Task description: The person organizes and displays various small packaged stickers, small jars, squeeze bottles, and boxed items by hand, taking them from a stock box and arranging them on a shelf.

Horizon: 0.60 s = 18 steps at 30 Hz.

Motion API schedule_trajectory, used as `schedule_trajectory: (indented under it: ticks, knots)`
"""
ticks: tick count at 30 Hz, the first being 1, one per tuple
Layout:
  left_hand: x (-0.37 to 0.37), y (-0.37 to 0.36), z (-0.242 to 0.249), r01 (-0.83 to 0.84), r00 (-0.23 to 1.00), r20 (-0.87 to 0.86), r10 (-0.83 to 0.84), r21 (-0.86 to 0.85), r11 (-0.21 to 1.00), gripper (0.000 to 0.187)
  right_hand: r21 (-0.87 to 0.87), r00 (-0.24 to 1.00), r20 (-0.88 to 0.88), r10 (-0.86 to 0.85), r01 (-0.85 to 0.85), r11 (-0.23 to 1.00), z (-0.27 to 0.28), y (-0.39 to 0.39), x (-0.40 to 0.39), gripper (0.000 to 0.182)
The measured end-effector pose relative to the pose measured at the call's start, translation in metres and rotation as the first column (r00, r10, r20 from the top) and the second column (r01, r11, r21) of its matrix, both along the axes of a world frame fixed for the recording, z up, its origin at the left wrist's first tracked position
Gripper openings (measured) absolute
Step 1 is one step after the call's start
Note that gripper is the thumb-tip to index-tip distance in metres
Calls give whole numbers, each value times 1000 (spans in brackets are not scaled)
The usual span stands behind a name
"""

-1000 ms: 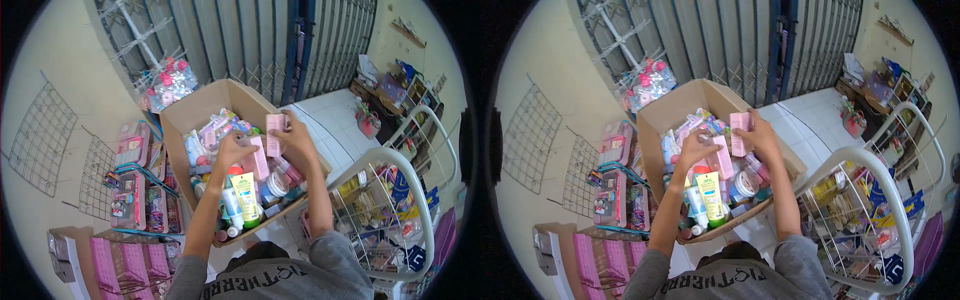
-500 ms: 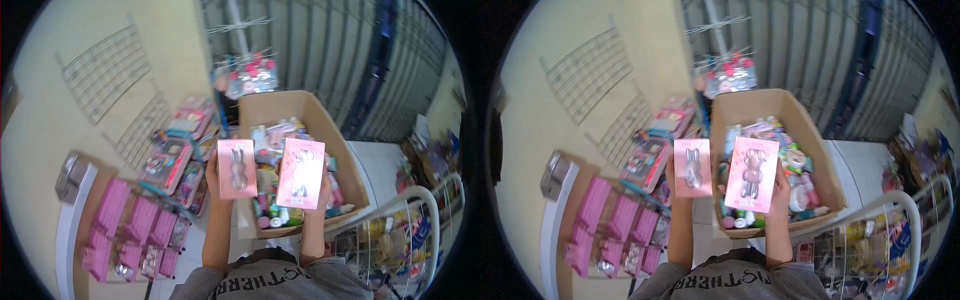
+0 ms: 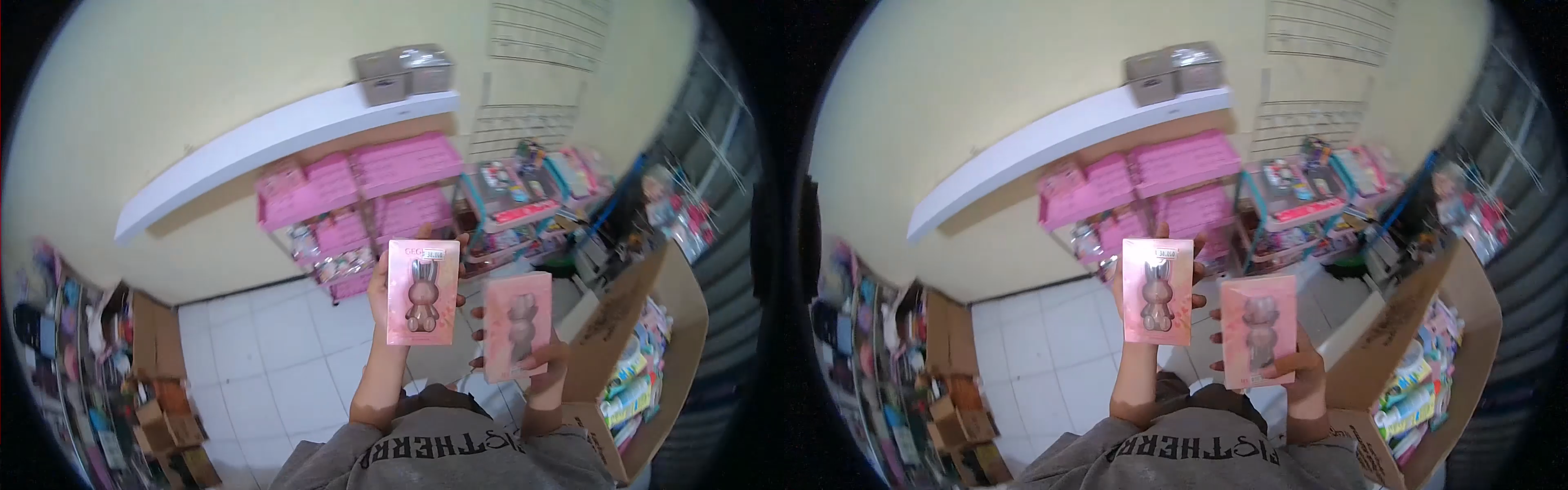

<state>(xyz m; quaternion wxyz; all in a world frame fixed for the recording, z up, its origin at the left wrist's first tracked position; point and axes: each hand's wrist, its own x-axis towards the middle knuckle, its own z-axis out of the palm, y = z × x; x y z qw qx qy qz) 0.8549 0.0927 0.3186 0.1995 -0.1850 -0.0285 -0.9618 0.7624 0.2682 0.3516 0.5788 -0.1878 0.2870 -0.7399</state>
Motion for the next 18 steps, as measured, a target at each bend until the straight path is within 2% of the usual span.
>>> schedule_trajectory:
  ticks: [1, 2, 4, 5, 6, 9, 12, 13, 14, 16, 18]
  knots:
    - [17, -14, -6, -38, 999, 5, 38, 15, 999, 59, 100, 996, -50, 70, -65, 993, 6, -15, 5, 86]
    - [34, -26, -8, -82, 997, 13, 82, 25, 996, 59, 110, 993, -42, 114, -109, 988, 1, -31, 10, 86]
    - [64, -50, -10, -162, 987, 26, 162, 27, 986, 59, 249, 915, -375, 148, -55, 967, -13, -61, 17, 77]
    - [78, -63, -15, -211, 977, -7, 211, 2, 977, 59, 230, 902, -391, 183, -97, 968, -13, -77, 19, 75]
    - [93, -73, -17, -237, 972, -3, 237, 6, 972, 59, 235, 898, -388, 209, -123, 964, -12, -93, 21, 75]
    - [132, -104, -18, -309, 947, 101, 304, 38, 950, 54, 164, 930, -188, 315, -287, 944, -1, -139, 32, 66]
    - [154, -128, -25, -384, 921, 52, 386, -41, 922, 54, 198, 959, -75, 273, -254, 947, -14, -177, 38, 60]
    - [159, -135, -24, -377, 926, 25, 376, 6, 926, 55, 124, 960, 34, 277, -279, 952, -16, -192, 42, 58]
    - [164, -140, -23, -387, 922, 28, 387, 13, 922, 55, 131, 957, 36, 288, -290, 948, -25, -203, 43, 58]
    - [171, -149, -20, -433, 901, 58, 429, 67, 899, 56, 190, 976, -66, 208, -192, 963, -43, -226, 42, 60]
    - [169, -156, -24, -493, 868, 79, 490, 18, 870, 57, 174, 948, -141, 286, -261, 950, -54, -242, 39, 64]
